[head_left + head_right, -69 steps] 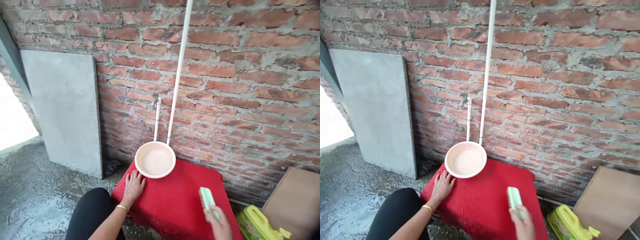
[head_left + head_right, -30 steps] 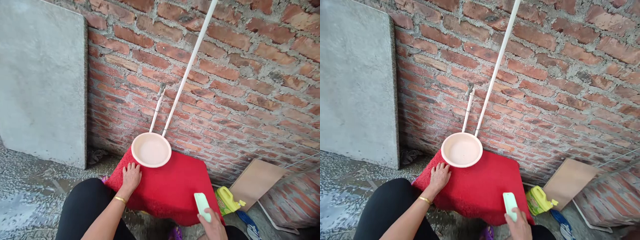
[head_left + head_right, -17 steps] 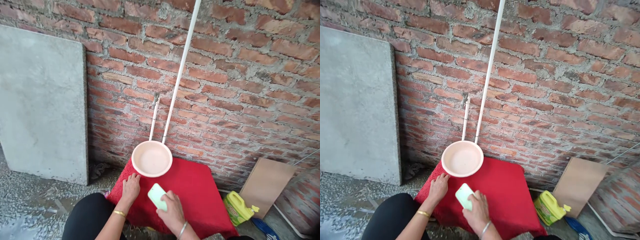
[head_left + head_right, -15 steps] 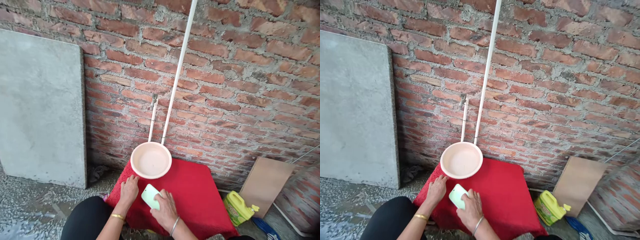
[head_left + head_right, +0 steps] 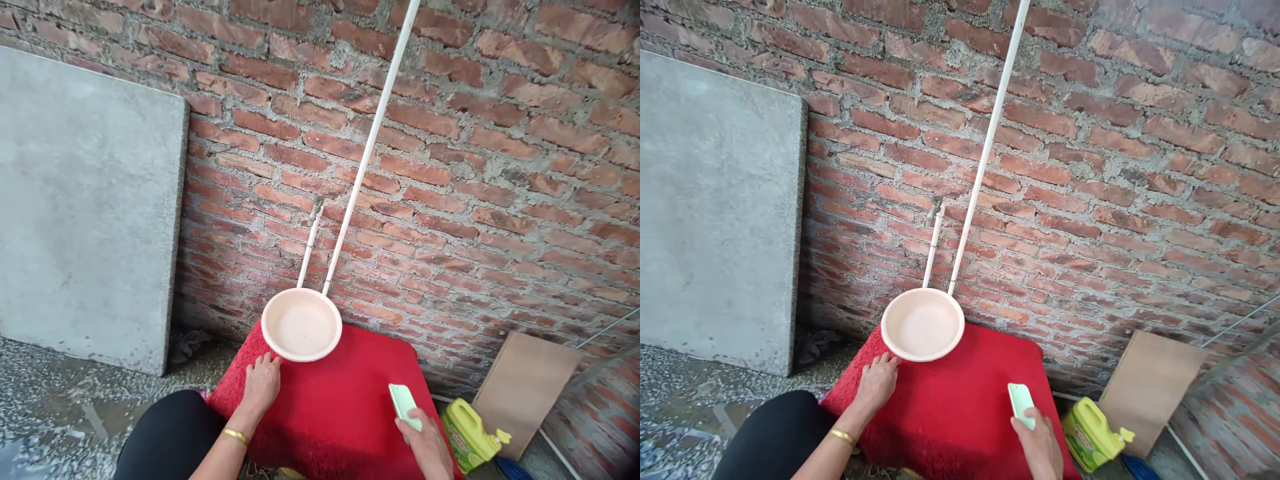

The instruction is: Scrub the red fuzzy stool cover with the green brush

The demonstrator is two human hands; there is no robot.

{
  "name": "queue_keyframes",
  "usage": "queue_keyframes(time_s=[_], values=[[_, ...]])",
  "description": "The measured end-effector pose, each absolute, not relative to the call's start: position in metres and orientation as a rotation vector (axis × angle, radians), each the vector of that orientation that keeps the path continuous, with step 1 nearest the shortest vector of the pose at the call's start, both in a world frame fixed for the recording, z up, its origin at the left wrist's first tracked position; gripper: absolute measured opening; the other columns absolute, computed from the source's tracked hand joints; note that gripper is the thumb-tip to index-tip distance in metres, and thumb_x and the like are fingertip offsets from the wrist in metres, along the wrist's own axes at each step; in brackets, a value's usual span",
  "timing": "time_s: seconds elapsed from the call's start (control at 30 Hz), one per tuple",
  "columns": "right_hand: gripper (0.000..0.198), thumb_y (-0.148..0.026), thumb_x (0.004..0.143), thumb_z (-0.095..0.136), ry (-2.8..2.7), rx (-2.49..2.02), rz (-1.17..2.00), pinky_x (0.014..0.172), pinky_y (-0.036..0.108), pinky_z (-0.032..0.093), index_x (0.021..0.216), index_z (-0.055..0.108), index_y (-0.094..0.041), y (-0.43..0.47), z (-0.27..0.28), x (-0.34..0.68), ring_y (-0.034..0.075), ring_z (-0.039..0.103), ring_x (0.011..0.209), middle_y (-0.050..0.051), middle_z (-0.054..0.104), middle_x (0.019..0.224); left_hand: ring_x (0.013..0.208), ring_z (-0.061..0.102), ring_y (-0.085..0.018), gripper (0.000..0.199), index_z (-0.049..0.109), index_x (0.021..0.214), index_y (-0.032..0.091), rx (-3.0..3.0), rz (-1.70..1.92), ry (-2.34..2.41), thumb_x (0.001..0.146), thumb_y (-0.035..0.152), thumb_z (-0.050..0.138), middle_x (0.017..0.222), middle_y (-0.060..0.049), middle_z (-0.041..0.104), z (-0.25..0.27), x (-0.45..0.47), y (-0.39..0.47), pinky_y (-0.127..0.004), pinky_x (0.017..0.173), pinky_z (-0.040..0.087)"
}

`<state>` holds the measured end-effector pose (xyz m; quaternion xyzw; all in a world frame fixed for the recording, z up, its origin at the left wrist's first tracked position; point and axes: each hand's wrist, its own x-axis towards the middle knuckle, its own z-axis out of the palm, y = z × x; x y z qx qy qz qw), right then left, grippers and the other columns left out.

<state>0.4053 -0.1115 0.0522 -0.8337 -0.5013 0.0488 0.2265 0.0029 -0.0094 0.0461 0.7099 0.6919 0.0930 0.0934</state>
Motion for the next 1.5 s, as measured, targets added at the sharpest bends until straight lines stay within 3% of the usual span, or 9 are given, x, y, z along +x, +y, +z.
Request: queue_keyframes(time_s=[0.17, 0.37, 0.53, 0.7, 0.93, 1.07, 1.23, 1.37, 1.5], values=[[0.024, -0.044, 0.074, 0.061, -1.579, -2.103, 0.318, 0.07, 0.028, 0.047, 0.091, 0.067, -0.028, -0.09, 0.056, 0.337, 0.021, 0.065, 0.08, 0.001, 0.063, 0.089, 0.112, 0.055, -0.026, 0.036, 0.064, 0.119, 0.021, 2.14, 0.287, 2.035, 0.094, 0.015, 0.039, 0.116, -0.012, 0.062, 0.046, 0.005, -0.009, -0.039, 0.088, 0.04], [0.02, -0.031, 0.075, 0.062, -1.881, -2.085, 0.177, 0.076, 0.028, 0.045, 0.095, 0.066, -0.027, -0.062, 0.052, 0.273, 0.02, 0.065, 0.088, 0.001, 0.061, 0.093, 0.111, 0.055, -0.028, 0.036, 0.066, 0.116, 0.021, 2.132, 0.272, 2.024, 0.094, 0.016, 0.038, 0.116, -0.012, 0.062, 0.044, 0.003, -0.009, -0.04, 0.087, 0.04], [0.016, -0.035, 0.078, 0.063, -1.905, -2.222, 0.129, 0.08, 0.032, 0.043, 0.091, 0.064, -0.027, -0.052, 0.054, 0.263, 0.024, 0.064, 0.095, 0.004, 0.063, 0.094, 0.11, 0.055, -0.028, 0.037, 0.065, 0.117, 0.021, 2.121, 0.277, 1.996, 0.093, 0.017, 0.038, 0.116, -0.012, 0.062, 0.047, 0.004, -0.01, -0.041, 0.087, 0.04], [0.015, -0.024, 0.063, 0.069, -1.837, -2.23, 0.314, 0.072, 0.029, 0.043, 0.075, 0.061, -0.025, -0.036, 0.066, 0.27, 0.023, 0.066, 0.086, 0.002, 0.066, 0.084, 0.111, 0.055, -0.028, 0.036, 0.067, 0.112, 0.021, 2.159, 0.277, 1.945, 0.093, 0.015, 0.037, 0.114, -0.011, 0.063, 0.051, 0.014, -0.017, -0.041, 0.09, 0.039], [0.029, -0.05, 0.081, 0.053, -1.536, -2.229, 0.511, 0.058, 0.027, 0.041, 0.07, 0.057, -0.024, 0.017, 0.067, 0.282, 0.02, 0.065, 0.069, 0.002, 0.069, 0.072, 0.115, 0.056, -0.027, 0.04, 0.067, 0.113, 0.026, 2.264, 0.269, 1.75, 0.092, 0.011, 0.037, 0.12, -0.009, 0.063, 0.047, 0.035, -0.032, -0.042, 0.099, 0.038], [0.03, -0.049, 0.083, 0.051, -1.471, -2.257, 0.533, 0.063, 0.029, 0.045, 0.077, 0.061, -0.021, 0.045, 0.053, 0.258, 0.022, 0.067, 0.076, 0.006, 0.07, 0.079, 0.119, 0.055, -0.026, 0.041, 0.067, 0.116, 0.029, 2.228, 0.247, 1.72, 0.094, 0.013, 0.036, 0.126, -0.008, 0.061, 0.038, 0.039, -0.031, -0.042, 0.104, 0.037], [0.033, -0.041, 0.076, 0.064, -1.561, -2.254, 0.454, 0.077, 0.03, 0.046, 0.103, 0.062, -0.022, 0.052, 0.047, 0.243, 0.022, 0.065, 0.096, 0.008, 0.066, 0.105, 0.119, 0.054, -0.026, 0.04, 0.066, 0.118, 0.031, 2.181, 0.192, 1.714, 0.094, 0.016, 0.038, 0.127, -0.008, 0.061, 0.022, 0.039, -0.025, -0.041, 0.103, 0.037], [0.033, -0.03, 0.075, 0.063, -1.572, -2.342, 0.417, 0.076, 0.03, 0.047, 0.108, 0.063, -0.024, 0.047, 0.059, 0.274, 0.023, 0.066, 0.091, 0.007, 0.062, 0.103, 0.114, 0.057, -0.025, 0.039, 0.069, 0.111, 0.033, 2.206, 0.247, 1.734, 0.093, 0.015, 0.039, 0.118, -0.004, 0.064, 0.003, 0.04, -0.023, -0.041, 0.099, 0.039], [0.039, -0.032, 0.084, 0.054, -1.54, -2.394, 0.369, 0.081, 0.033, 0.047, 0.121, 0.059, -0.019, 0.054, 0.068, 0.298, 0.025, 0.065, 0.096, 0.011, 0.059, 0.106, 0.103, 0.063, -0.022, 0.038, 0.071, 0.102, 0.035, 2.313, 0.453, 1.757, 0.091, 0.013, 0.043, 0.104, -0.002, 0.068, -0.022, 0.041, -0.02, -0.037, 0.091, 0.045]])
